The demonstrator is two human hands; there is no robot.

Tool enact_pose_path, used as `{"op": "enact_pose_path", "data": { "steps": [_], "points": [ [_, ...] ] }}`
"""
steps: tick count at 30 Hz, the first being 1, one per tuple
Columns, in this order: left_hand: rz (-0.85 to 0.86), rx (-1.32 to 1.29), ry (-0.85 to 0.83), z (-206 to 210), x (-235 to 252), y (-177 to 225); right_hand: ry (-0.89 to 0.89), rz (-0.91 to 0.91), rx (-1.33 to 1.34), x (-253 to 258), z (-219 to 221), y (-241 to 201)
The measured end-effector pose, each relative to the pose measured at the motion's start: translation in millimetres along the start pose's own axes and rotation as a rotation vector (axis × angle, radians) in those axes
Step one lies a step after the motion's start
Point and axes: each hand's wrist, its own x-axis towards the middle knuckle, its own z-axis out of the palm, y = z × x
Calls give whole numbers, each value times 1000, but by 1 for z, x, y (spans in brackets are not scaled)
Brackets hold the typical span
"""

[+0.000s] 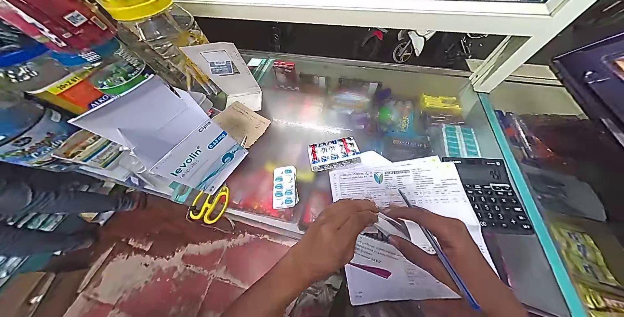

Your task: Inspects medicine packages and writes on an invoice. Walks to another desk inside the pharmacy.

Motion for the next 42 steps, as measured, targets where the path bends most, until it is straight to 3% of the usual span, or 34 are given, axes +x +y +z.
{"op": "enact_pose_path", "data": {
  "steps": [4,8,10,14,19,24,27,30,33,36,40,42],
  "points": [
    [-274,-312,13,1,2,7,-24,-55,-101,12,0,-11],
    [-541,-664,-18,15,-20,20,2,31,-39,9,10,-15],
    [-625,-671,-43,21,-30,31,-37,95,20,6,9,-18],
    [-619,-558,-125,17,-42,37,-260,141,105,-8,11,-8],
    [-789,-710,-172,-3,-42,51,-519,155,210,-13,0,-5],
    [-621,-721,-158,-17,-28,49,-433,43,220,-2,-7,-13],
    [-417,-745,-150,-21,-13,40,-305,-37,42,6,-8,-26],
    [-302,-713,-112,-20,-2,33,-312,-88,-34,10,-13,-38],
    [-311,-667,-59,-15,-1,15,-282,-83,-104,15,-18,-33],
    [-310,-464,-30,-8,-11,-3,-227,-57,-269,19,-13,-23],
    [-344,-135,107,11,-31,5,-115,-36,-489,25,6,-26],
    [-417,-104,140,25,-40,14,-142,8,-541,29,13,-31]
  ]
}}
